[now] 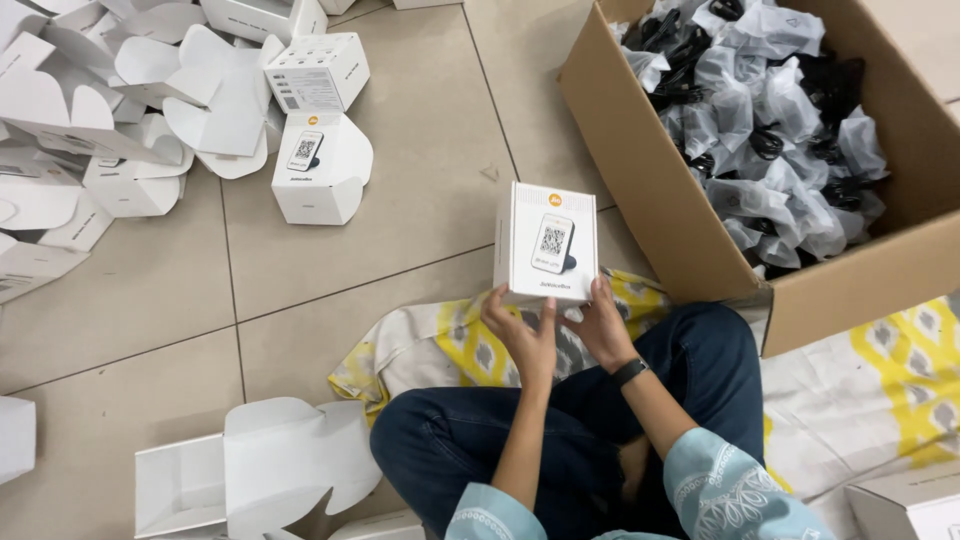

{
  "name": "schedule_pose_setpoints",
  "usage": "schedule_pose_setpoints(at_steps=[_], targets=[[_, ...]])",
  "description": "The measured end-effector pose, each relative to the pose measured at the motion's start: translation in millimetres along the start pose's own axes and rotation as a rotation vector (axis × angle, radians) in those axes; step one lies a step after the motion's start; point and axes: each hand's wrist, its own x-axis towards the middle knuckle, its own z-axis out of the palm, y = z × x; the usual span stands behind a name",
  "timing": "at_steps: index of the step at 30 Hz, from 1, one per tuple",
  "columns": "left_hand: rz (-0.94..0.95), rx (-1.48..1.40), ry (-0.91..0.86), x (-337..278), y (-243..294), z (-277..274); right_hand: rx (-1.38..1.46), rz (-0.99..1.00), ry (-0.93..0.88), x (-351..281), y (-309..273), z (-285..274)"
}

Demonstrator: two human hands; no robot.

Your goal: The person packs electronic handheld devices and USB cables into retail boxes.

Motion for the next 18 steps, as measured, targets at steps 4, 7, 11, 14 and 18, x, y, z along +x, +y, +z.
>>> schedule_pose_setpoints(at_steps=[4,7,11,14,18], targets=[[0.027,0.034,0.076,-63.6,6.5,5.0,0.059,0.042,0.080,-19.9,15.7,-50.3],[-0.141,-0.067,0.038,-89.2,-44.7,20.0,0.088,0.157,0.212,-7.7,34.4,-89.9],[-0.335,-0.293,-0.018,-91.6,-101.5,20.2,-0.004,0.255,0.139,3.2,50.4,-105.1],[-0.606,-0.549,-0.056,-84.5,-107.8,18.2,-0.092,0.314,0.055,-3.4,44.3,-88.4],[-0.856,-0.798,-0.080,-83.4,-123.7,24.3,-0.194,0.362,0.027,-9.4,41.4,-76.1]])
